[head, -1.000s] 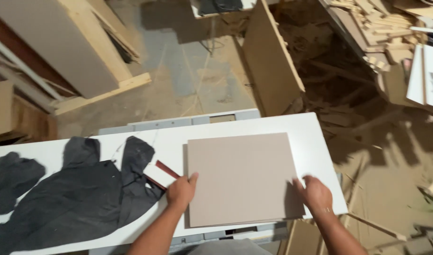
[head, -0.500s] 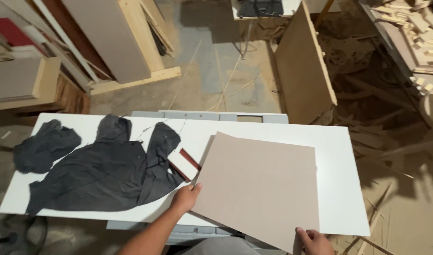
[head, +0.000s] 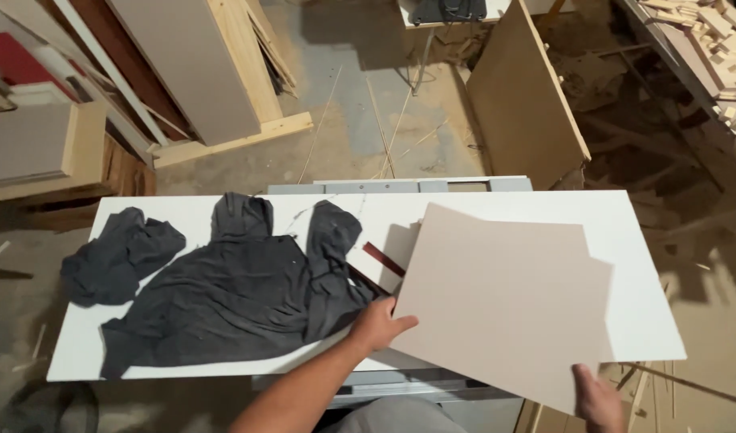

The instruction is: Sand the edges of wooden panels using a sanding block and wipe them clean with a cloth.

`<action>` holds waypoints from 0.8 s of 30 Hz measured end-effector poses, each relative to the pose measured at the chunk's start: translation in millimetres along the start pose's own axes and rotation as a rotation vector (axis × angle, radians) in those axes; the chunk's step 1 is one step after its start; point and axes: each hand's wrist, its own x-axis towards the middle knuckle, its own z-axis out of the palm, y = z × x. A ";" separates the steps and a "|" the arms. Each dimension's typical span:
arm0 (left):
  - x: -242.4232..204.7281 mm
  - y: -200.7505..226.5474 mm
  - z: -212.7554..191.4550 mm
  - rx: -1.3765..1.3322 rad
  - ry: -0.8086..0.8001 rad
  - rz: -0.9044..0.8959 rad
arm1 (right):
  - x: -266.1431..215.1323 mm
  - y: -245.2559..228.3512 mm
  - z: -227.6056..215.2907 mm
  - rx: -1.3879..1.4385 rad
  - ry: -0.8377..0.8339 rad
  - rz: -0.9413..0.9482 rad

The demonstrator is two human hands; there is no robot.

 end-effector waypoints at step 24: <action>-275.0 -246.3 -296.4 -1.137 0.458 0.403 | -375.2 -356.9 23.2 0.923 -0.938 -0.061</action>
